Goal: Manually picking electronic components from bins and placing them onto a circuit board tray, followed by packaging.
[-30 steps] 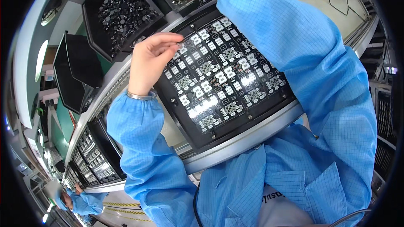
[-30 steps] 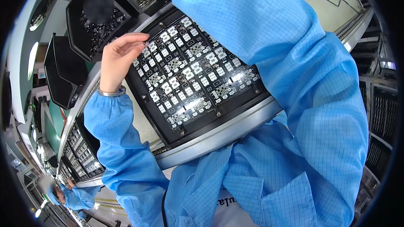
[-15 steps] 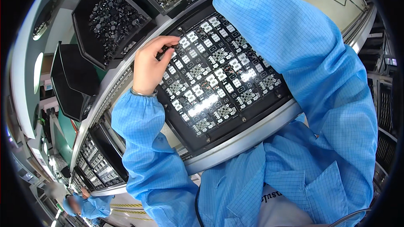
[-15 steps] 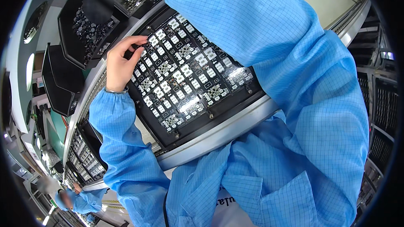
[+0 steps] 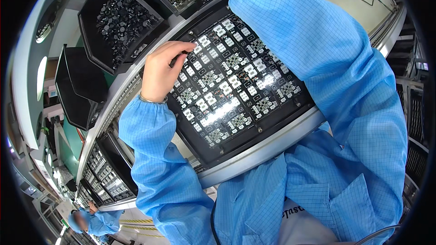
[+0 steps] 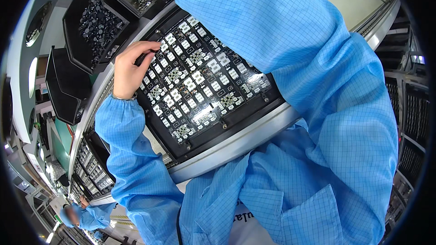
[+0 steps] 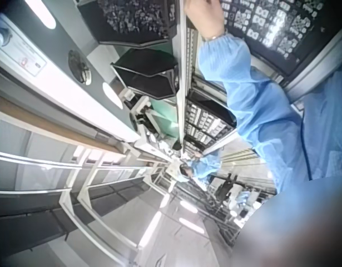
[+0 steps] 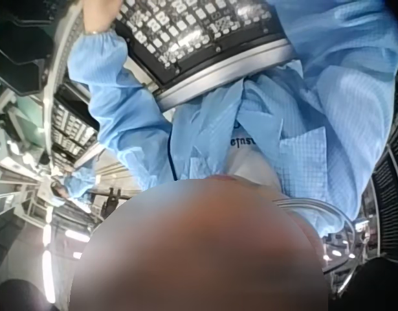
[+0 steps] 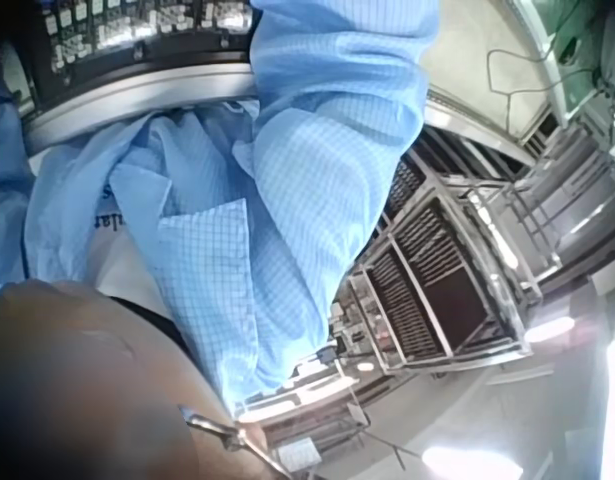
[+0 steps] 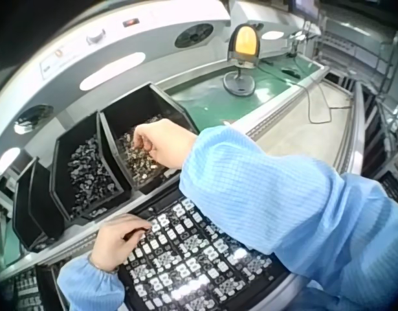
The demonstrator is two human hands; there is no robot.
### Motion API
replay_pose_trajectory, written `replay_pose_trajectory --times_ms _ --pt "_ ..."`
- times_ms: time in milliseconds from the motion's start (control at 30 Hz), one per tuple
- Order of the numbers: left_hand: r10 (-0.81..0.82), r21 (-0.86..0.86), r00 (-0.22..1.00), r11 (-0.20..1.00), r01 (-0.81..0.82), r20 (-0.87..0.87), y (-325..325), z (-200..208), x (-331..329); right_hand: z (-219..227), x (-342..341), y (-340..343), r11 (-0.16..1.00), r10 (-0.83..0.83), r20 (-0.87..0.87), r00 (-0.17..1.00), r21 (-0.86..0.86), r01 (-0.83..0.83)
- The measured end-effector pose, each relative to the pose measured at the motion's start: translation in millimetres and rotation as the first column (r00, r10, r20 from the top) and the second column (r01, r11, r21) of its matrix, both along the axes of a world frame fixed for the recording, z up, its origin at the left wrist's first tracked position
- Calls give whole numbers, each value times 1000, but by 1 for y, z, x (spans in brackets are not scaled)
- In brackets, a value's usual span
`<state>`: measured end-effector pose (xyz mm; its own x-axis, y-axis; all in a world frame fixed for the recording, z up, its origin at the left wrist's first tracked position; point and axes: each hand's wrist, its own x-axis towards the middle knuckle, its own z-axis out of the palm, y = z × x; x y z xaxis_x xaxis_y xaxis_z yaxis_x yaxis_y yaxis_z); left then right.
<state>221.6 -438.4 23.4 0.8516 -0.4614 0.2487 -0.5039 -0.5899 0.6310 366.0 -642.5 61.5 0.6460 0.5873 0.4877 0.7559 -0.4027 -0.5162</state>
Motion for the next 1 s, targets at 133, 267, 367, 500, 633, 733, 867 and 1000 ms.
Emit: replay_pose_trajectory --times_ms 133,267,367,500,633,733,867,1000 --pt "-25 11 999 1000 26 -38 3 0 2 6 -3 -6 1000 -4 -1 1000 16 4" --pt "-32 14 997 999 31 67 -1 5 -2 10 -11 -11 999 3 -30 1000 41 -2" --pt "92 59 973 992 -107 210 3 24 -8 21 -40 -16 996 56 -142 988 83 -45" --pt "279 53 870 943 -327 407 12 50 16 -2 -77 -14 929 360 -411 837 238 -283" --pt "293 341 934 873 -349 206 48 36 50 -14 -131 -3 885 365 -630 685 8 -465" --pt "210 523 966 812 -260 154 48 41 69 -30 -146 -7 853 372 -585 720 -90 -514" --pt "228 574 935 741 -348 272 46 30 74 -37 -151 -5 843 335 -540 772 -194 -501" --pt "262 569 931 738 -363 255 52 11 91 -41 -155 -1 846 323 -496 806 -231 -481"
